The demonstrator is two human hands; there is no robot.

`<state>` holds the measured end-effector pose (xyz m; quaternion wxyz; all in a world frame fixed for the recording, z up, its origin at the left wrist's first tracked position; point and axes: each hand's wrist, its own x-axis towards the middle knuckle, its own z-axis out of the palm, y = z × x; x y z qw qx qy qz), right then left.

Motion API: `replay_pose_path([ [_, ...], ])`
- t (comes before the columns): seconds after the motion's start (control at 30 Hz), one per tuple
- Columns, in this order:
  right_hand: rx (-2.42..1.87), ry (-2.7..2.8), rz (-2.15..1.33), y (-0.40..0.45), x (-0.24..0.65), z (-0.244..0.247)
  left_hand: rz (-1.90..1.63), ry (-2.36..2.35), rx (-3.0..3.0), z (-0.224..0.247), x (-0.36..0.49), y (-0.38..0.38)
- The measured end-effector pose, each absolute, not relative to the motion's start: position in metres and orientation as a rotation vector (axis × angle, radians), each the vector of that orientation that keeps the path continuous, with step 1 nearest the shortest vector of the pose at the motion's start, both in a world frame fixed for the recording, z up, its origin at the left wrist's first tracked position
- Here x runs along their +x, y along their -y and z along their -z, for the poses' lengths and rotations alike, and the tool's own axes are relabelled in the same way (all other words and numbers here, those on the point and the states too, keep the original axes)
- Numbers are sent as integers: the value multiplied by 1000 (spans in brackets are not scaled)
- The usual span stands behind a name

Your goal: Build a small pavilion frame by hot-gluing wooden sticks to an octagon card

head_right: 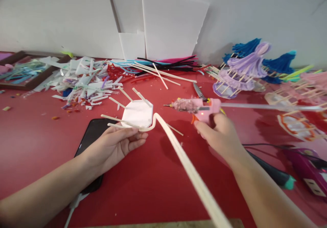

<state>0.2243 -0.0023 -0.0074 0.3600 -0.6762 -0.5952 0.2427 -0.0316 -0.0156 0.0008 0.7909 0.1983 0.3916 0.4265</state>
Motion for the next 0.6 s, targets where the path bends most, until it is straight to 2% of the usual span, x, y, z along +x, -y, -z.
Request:
replay_pose_path([
  [0.2, -1934, 1698, -301, -10, 225, 14, -926, -948, 655, 0, -31, 20],
  [0.4, -1742, 1778, 144, -12, 234, 23, -918, -948, 865, -4, -28, 27],
  [0.5, -1555, 1833, 229, -5, 222, 15, -905, -987, 967, -7, -28, 27],
  [0.6, -1377, 2107, 103, 3, 204, 7, -892, -1011, 1032, -8, -27, 26],
])
